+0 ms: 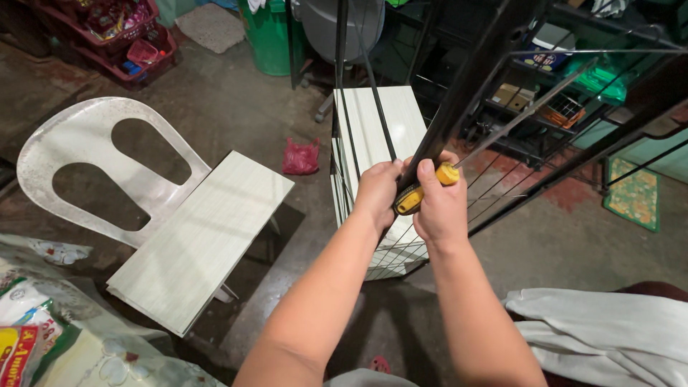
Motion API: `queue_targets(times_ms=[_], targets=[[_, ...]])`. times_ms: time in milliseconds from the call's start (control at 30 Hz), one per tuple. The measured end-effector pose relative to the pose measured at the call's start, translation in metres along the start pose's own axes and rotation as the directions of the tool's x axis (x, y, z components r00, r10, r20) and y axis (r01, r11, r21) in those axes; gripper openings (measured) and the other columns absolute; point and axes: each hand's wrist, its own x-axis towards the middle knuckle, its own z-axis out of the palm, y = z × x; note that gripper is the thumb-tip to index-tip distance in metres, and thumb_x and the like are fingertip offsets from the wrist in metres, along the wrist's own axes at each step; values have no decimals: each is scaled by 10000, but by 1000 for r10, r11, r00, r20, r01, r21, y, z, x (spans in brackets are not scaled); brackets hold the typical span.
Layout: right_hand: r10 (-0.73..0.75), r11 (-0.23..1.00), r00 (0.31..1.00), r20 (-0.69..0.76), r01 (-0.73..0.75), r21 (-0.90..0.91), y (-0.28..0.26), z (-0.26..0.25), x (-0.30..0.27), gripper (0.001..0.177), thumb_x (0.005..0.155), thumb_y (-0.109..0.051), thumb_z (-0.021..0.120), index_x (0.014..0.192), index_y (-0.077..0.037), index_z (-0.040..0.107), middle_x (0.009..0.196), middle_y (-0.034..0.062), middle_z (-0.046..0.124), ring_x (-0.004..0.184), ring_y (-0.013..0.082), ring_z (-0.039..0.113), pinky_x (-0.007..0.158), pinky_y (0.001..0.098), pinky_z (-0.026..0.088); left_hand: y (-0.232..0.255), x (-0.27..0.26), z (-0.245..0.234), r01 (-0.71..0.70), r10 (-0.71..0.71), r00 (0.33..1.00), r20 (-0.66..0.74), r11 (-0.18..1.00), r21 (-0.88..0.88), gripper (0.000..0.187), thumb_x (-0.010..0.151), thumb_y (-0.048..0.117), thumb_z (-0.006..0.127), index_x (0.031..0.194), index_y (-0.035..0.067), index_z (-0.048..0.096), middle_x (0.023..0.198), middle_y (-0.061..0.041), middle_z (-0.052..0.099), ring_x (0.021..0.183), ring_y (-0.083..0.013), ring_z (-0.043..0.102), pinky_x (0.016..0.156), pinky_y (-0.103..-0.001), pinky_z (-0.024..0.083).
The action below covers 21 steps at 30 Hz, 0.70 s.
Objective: The person uses a screwdriver to tighten screws on a black metal wire shelving unit, securing white laminate shelves into place. The person repeatedly adjusts the shelves and tightens fasteners at different heights on the frame.
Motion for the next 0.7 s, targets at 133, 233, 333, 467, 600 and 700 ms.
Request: queue_targets(times_ms=[133, 233, 333, 467, 600, 700], targets=[[38, 998, 999, 15, -39, 58, -3, 1, 1, 204, 1014, -73, 654, 1184, -36, 546, 1071, 124, 695, 1013, 230, 679, 976, 395, 548, 10, 8, 4, 88, -85, 996, 36, 992, -90, 349, 1063, 237, 480, 1000, -41, 681, 860, -96, 680, 734, -184, 637, 705, -339, 561], [75, 994, 997, 11, -75, 80, -6, 1, 3, 186, 990, -82, 648, 1146, -36, 557, 1105, 142, 718, 1035, 247, 688, 990, 402, 542, 13, 14, 9, 84, -81, 996, 36, 994, -71, 381, 1071, 261, 465, 976, -32, 689, 821, -107, 667, 692, -192, 618, 669, -343, 543], [57, 996, 998, 36, -60, 64, -8, 2, 2, 185, 1023, -81, 664, 1163, -38, 552, 1074, 147, 704, 1029, 259, 676, 1009, 415, 542, 9, 17, 9, 53, -51, 998, 21, 992, -112, 336, 1063, 232, 491, 960, -32, 672, 817, -115, 677, 693, -202, 632, 670, -347, 548], [52, 996, 995, 81, -58, 70, -10, 0, 0, 191, 1020, -97, 668, 1157, -49, 543, 1043, 145, 701, 1009, 267, 678, 987, 425, 544, 0, 22, 11, 6, -9, 999, -53, 999, -54, 283, 1038, 214, 544, 922, -11, 671, 780, -96, 682, 663, -178, 620, 641, -322, 531], [55, 997, 994, 89, -60, 56, -11, 1, -1, 194, 1025, -100, 669, 1158, -49, 537, 1042, 144, 697, 1006, 264, 672, 978, 423, 540, -5, 27, 9, -95, 100, 992, -76, 993, 68, 292, 1021, 212, 591, 826, -3, 618, 696, -88, 633, 578, -174, 560, 557, -346, 477], [50, 997, 995, 87, -55, 49, -11, 3, 1, 193, 1027, -104, 664, 1156, -45, 535, 1041, 143, 697, 998, 262, 675, 966, 418, 545, -5, 29, 9, -115, 125, 989, -80, 985, 125, 305, 1019, 218, 594, 804, 2, 612, 685, -81, 623, 566, -166, 549, 546, -342, 475]])
